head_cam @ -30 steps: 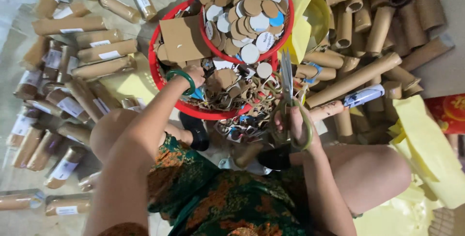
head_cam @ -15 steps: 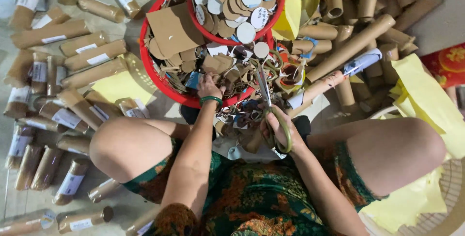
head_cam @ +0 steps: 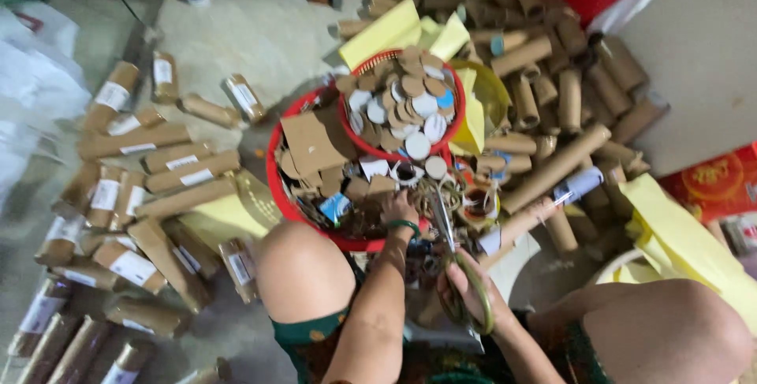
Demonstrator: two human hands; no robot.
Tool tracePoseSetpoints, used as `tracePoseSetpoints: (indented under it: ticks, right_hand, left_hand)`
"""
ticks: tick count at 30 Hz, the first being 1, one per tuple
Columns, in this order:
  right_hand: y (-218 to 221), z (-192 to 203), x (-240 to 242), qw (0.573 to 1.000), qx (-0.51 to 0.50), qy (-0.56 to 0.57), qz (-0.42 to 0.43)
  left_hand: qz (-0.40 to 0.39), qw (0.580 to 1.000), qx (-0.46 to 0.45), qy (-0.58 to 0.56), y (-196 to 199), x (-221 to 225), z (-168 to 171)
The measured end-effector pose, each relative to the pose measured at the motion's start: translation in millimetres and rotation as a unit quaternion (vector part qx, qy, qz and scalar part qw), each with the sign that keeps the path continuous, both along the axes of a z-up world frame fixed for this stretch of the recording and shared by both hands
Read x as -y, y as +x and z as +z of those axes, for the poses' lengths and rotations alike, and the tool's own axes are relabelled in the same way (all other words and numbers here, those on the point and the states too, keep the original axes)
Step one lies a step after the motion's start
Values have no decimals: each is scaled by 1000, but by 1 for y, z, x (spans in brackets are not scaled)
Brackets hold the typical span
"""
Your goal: Cutting circular and rectangular shapes from cardboard using scissors for packaging or crafting.
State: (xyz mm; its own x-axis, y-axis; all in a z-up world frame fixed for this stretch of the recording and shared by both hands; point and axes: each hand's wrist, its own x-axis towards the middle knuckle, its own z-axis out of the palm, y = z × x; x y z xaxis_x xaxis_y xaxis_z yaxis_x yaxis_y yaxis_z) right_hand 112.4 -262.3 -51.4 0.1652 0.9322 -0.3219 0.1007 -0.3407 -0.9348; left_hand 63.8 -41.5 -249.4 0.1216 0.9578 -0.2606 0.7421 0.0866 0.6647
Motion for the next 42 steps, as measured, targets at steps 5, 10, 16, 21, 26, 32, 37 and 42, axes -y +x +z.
tracePoseSetpoints:
  ticks: [5, 10, 16, 21, 26, 32, 37, 42]
  right_hand:
    - [5, 17, -44, 999, -8, 26, 18]
    - [10, 14, -104, 987, -11, 138, 78]
    - [1, 31, -144, 990, -118, 42, 58]
    - [15, -9, -142, 988, -14, 152, 2]
    - [26, 8, -152, 975, 17, 220, 19]
    - [24, 91, -182, 975, -16, 188, 113]
    - [19, 75, -185, 959, -58, 246, 127]
    - [13, 41, -172, 970, 70, 231, 36]
  left_hand:
    - [-7, 999, -24, -21, 2, -17, 9]
    - [-2, 997, -69, 22, -22, -28, 23]
    - [-28, 989, -45, 136, -68, -37, 19]
    - [-35, 998, -30, 43, -100, -45, 84]
    - [-46, 997, 65, -5, -115, -61, 211]
    - [-120, 971, 177, 105, -140, -61, 298]
    - [-82, 967, 198, 141, -153, -52, 294]
    - [-27, 945, 272, 181, -144, -49, 267]
